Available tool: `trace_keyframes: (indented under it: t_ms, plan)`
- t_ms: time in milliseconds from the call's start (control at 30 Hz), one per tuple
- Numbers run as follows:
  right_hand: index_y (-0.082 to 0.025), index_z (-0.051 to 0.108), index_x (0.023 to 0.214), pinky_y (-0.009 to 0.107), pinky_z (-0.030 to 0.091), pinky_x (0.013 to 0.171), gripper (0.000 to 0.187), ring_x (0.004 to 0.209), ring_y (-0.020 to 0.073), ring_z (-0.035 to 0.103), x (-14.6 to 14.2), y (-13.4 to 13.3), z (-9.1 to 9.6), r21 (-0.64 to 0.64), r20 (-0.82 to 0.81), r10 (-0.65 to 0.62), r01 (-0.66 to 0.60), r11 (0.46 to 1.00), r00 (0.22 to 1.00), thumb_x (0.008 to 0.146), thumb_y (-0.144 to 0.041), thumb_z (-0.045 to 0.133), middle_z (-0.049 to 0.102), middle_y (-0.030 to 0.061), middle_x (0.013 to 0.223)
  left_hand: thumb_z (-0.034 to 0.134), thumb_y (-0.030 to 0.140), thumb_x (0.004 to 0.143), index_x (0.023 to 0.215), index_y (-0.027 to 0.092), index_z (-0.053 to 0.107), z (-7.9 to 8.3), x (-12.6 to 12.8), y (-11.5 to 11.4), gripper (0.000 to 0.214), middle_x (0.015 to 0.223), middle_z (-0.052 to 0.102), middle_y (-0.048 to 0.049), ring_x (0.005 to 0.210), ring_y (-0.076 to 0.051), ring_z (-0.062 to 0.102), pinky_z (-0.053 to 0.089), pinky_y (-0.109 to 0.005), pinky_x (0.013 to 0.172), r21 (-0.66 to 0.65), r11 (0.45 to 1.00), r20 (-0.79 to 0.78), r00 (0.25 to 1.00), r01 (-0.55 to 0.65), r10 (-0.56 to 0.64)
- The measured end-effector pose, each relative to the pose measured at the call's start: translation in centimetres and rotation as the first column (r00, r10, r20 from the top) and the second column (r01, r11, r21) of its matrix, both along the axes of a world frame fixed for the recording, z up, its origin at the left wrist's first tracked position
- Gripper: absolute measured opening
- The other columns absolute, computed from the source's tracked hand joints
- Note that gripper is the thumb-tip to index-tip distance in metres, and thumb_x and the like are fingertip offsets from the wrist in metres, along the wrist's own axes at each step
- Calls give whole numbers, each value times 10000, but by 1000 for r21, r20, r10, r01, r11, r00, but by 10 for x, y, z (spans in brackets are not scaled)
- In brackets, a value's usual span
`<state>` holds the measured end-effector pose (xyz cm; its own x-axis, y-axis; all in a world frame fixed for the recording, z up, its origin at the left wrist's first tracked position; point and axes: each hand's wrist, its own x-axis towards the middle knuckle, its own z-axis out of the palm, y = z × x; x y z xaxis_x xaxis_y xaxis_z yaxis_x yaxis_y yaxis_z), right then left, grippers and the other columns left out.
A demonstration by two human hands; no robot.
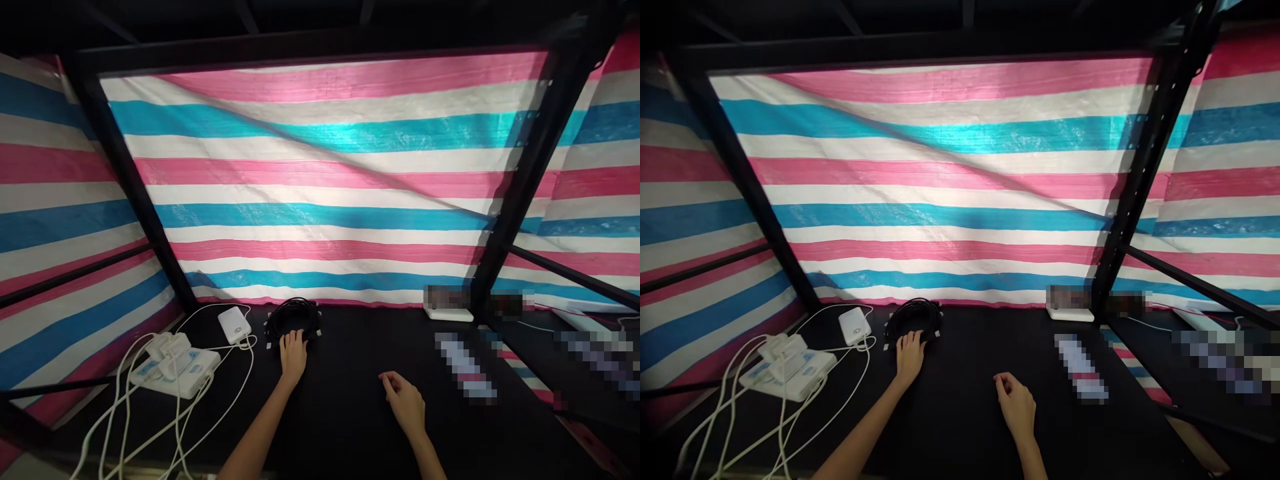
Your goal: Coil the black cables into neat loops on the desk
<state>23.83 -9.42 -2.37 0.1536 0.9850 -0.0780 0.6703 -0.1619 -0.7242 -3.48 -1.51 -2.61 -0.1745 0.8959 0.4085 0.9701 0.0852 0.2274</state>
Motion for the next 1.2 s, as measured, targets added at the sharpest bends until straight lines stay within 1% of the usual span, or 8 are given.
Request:
trace_keyframes:
  t_ms: [100, 267, 400, 500, 733, 867, 1067, 1200]
  plan:
    - [-309, 684, 861, 238, 362, 564, 301, 667, 171, 631, 1, 0, 2, 2, -4, -14, 14, 1000, 1000, 882, -415, 403, 647, -41, 601, 514, 163, 827, 1072, 175, 639, 5, 0, 6, 275, 1013, 671, -96, 1019, -256, 573, 332, -427, 988, -51, 998, 95, 995, -28, 32]
    - [-315, 690, 871, 237, 367, 559, 299, 666, 173, 635, 2, 1, 0, -7, -14, -24, 24, 1000, 1000, 872, -424, 412, 656, -40, 599, 568, 282, 824, 969, 229, 689, 19, -7, 13, 197, 1016, 708, -53, 989, -232, 623, 375, -387, 932, -103, 993, 251, 965, -51, 76]
    - [-317, 691, 868, 236, 369, 562, 293, 670, 173, 639, 2, 0, 0, 2, -27, -21, 21, 1000, 999, 866, -421, 417, 659, -43, 597, 564, 314, 822, 912, 207, 699, 28, -14, 14, 194, 995, 719, -74, 1000, -245, 630, 403, -344, 880, -91, 994, 345, 934, -58, 86]
    - [-310, 693, 867, 236, 368, 558, 299, 669, 172, 641, 2, -1, 1, 15, -32, -19, 19, 1000, 999, 870, -416, 413, 664, -41, 603, 493, 297, 851, 864, 175, 679, 31, -16, 12, 223, 904, 725, -99, 961, -263, 645, 420, -342, 827, -69, 993, 407, 906, -98, 118]
    - [-296, 690, 907, 233, 363, 566, 301, 701, 175, 640, 3, -1, 0, 20, -38, -17, 18, 1000, 999, 877, -388, 405, 664, -36, 614, 355, 298, 891, 761, 185, 562, 45, -20, 9, 269, 770, 706, -93, 810, -258, 669, 447, -363, 785, 65, 976, 556, 820, -210, 140]
    - [-293, 692, 894, 233, 356, 576, 296, 700, 171, 639, 4, -2, 0, 31, -47, -18, 19, 999, 999, 876, -392, 413, 668, -36, 622, 277, 352, 917, 686, 205, 490, 55, -24, 10, 347, 635, 648, -59, 656, -221, 652, 467, -344, 711, 172, 941, 641, 759, -291, 118]
    - [-292, 696, 895, 233, 345, 568, 294, 701, 170, 641, 3, -1, 1, 28, -29, -19, 20, 999, 999, 876, -393, 421, 670, -36, 622, 205, 391, 933, 902, 146, 498, 72, -29, 9, 383, 481, 519, 25, 369, -157, 515, 450, -316, 518, 295, 862, 736, 673, -412, 70]
    - [-284, 700, 890, 232, 340, 576, 293, 708, 172, 640, 3, -1, 2, 33, -26, -29, 30, 999, 999, 872, -389, 427, 670, -34, 624, 204, 413, 934, 996, 99, 508, 86, -24, 4, 441, 572, 567, -17, 434, -158, 540, 455, -312, 525, 408, 827, 712, 702, -386, -24]
